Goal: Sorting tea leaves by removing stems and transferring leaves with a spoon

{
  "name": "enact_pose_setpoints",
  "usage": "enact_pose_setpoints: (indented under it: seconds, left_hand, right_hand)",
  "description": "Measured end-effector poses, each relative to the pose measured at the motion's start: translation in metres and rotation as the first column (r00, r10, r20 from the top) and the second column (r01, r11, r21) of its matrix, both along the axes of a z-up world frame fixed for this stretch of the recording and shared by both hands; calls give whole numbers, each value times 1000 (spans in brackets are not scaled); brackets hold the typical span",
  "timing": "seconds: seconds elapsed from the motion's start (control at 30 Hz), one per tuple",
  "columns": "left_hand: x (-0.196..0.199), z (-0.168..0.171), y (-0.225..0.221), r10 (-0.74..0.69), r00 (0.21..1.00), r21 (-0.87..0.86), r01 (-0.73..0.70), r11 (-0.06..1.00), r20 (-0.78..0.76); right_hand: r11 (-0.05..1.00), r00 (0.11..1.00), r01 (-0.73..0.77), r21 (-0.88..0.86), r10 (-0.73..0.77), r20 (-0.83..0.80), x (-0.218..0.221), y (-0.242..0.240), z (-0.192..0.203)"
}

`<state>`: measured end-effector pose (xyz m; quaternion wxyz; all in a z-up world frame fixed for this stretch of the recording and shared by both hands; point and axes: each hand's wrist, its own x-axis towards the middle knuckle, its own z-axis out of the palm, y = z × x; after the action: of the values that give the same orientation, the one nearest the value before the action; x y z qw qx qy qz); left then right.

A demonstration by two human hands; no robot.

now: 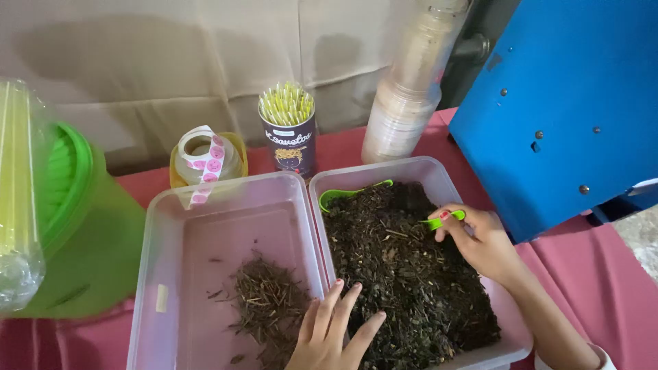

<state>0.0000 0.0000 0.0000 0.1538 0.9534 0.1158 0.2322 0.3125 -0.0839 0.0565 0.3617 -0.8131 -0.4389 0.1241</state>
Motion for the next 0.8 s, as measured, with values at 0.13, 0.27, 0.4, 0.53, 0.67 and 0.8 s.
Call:
enact_pose_setpoints:
  seconds: [0.13,0.27,0.4,0.53,0.67,0.8]
  left_hand:
    - [1,-4,0,-7,999,-24,6,1000,-34]
    - [0,-2,1,5,1000,31,-5,1000,-13]
    - [-1,4,2,-10,999,23,11,1000,-39]
    - [-1,4,1,-17,998,-2,17,1000,-58]
    - [-1,3,1,34,998,156,-43,987,57]
    - [-3,7,3,-39,997,15,40,999,-62]
  right_hand:
    - [999,1000,-5,37,5,-13,0,1,-2]
    - [989,992,-113,92,108,59,-1,-1,-1]
    - [956,964,-234,179,204,171,-7,-2,9]
    - [897,921,-343,278,263,286,-10,-3,8]
    - [882,641,-428,197,143,754,-3,-8,1]
    - [851,508,-446,277,-13,861,-5,-13,-2]
